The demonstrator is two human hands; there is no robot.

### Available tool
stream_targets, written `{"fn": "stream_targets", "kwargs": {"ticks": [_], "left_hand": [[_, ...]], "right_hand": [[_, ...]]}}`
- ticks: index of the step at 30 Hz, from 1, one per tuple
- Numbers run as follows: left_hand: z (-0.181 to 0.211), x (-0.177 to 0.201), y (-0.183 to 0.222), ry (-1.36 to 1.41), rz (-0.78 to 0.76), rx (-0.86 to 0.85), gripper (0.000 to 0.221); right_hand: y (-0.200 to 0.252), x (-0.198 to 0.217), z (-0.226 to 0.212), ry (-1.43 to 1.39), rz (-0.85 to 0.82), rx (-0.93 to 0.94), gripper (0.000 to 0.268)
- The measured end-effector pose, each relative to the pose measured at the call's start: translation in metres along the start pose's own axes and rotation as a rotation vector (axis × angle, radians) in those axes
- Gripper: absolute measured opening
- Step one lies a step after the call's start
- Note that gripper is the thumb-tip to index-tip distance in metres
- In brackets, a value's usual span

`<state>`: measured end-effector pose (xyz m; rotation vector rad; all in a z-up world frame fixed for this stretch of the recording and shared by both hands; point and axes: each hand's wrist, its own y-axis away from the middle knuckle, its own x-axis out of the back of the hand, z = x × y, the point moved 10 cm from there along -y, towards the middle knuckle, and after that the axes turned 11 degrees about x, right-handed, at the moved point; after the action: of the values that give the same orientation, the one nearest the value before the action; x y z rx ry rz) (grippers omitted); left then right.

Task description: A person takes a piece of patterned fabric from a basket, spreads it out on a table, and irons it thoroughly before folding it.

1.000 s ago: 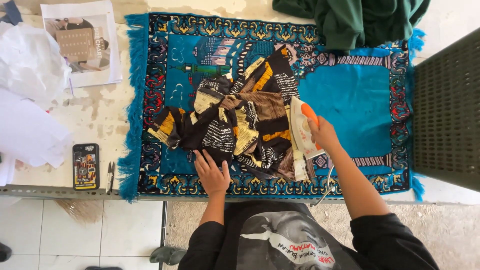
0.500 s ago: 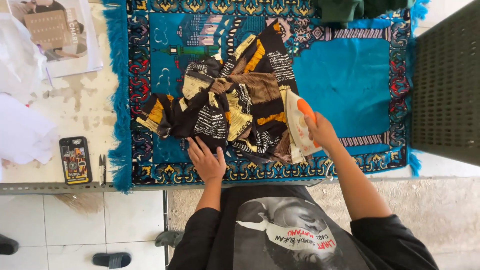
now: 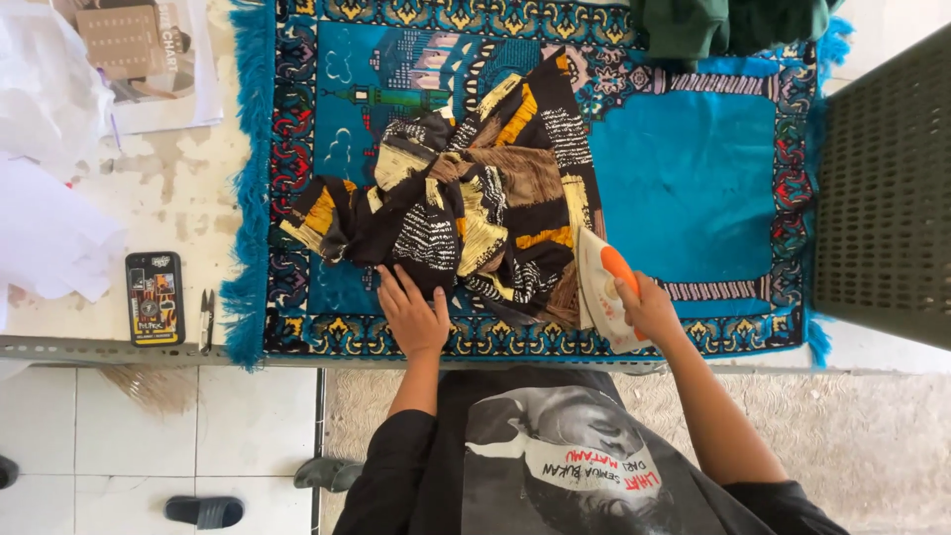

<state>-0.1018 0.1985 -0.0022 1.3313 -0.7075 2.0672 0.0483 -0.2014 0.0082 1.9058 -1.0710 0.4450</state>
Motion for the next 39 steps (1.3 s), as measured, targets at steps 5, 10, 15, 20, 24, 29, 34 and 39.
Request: {"fn": "stream_targets", "kwargs": {"ticks": [5, 10, 15, 20, 24, 29, 34, 39], "left_hand": [[-0.001, 0.0, 0.001, -0.018, 0.01, 0.004, 0.076], [-0.001, 0.0, -0.001, -0.041, 0.019, 0.013, 0.077], [-0.001, 0.0, 0.001, -0.048, 0.012, 0.025, 0.077], [-0.003, -0.002, 0.0, -0.048, 0.011, 0.026, 0.077], [-0.003, -0.004, -0.001, -0.042, 0.016, 0.026, 0.079], [-0.004, -0.004, -0.002, -0.047, 0.026, 0.021, 0.079], [-0.002, -0.004, -0.001, -0.047, 0.037, 0.018, 0.078], [-0.002, -0.001, 0.0, -0.063, 0.038, 0.01, 0.077]], "right_hand": [[-0.056, 0.02, -0.037, 0.024, 0.06, 0.083, 0.055], [-0.108, 0.042, -0.076, -0.01, 0.117, 0.173, 0.048], [-0.122, 0.045, -0.079, -0.051, 0.094, 0.177, 0.046], [-0.088, 0.034, -0.066, -0.037, 0.068, 0.154, 0.05], [-0.053, 0.021, -0.041, -0.041, 0.025, 0.11, 0.051], [-0.032, 0.007, -0.017, 0.023, -0.042, 0.035, 0.049], [-0.049, 0.016, -0.038, 0.028, -0.017, 0.078, 0.051], [-0.09, 0.03, -0.056, -0.01, 0.029, 0.107, 0.047]]}}
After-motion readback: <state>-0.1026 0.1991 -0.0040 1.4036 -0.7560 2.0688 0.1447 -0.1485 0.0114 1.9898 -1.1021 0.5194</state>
